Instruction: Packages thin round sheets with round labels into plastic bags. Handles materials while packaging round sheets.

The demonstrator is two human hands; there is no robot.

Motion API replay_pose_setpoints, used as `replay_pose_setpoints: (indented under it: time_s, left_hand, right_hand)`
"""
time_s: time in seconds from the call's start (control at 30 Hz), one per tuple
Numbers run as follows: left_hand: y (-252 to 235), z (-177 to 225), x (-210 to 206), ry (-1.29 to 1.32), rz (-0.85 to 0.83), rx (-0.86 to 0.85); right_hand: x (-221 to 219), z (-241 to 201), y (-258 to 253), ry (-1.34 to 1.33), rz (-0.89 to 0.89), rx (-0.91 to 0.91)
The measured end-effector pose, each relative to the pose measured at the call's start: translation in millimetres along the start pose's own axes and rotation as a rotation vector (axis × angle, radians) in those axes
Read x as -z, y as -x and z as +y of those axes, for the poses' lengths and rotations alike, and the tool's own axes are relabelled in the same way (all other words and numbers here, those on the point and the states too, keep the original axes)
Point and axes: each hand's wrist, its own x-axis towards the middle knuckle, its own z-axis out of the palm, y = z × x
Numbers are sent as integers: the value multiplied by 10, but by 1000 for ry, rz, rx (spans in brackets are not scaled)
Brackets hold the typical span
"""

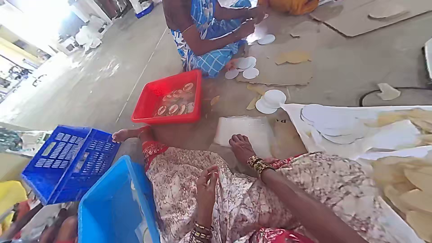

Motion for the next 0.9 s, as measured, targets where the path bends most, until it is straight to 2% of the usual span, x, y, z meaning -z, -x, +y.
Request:
replay_pose_setpoints:
  time_s: [0.13, 0.23, 0.33, 0.43, 0.53, 0.67, 0.77, 0.9]
  left_hand:
    - [-148, 48, -25, -33, 11, -12]
    - [-271, 78, -36, -78, 54, -11]
    - [-489, 129, -50, -153, 127, -13]
    - [-735, 131, 1, -149, 124, 19]
    - [-927, 50, 43, -122, 60, -42]
    - [-1000, 93, -62, 66, 111, -94]
    - [-996, 145, -148, 7, 87, -116]
    - [-998, 188, -322, -105, -30, -187]
  right_hand:
    - [0, -20, -58, -81, 41, 16]
    - [197, -77, 10, -308, 26, 59]
    - [387, -154, 134, -488, 28, 191]
    - [524, -183, 243, -497, 27, 353]
    - [610, -111, 253, -498, -2, 443]
    - [666, 27, 183, -579, -26, 396]
    - [618, 85, 114, -769, -34, 322]
    - [618, 21, 81, -970, -55, 336]
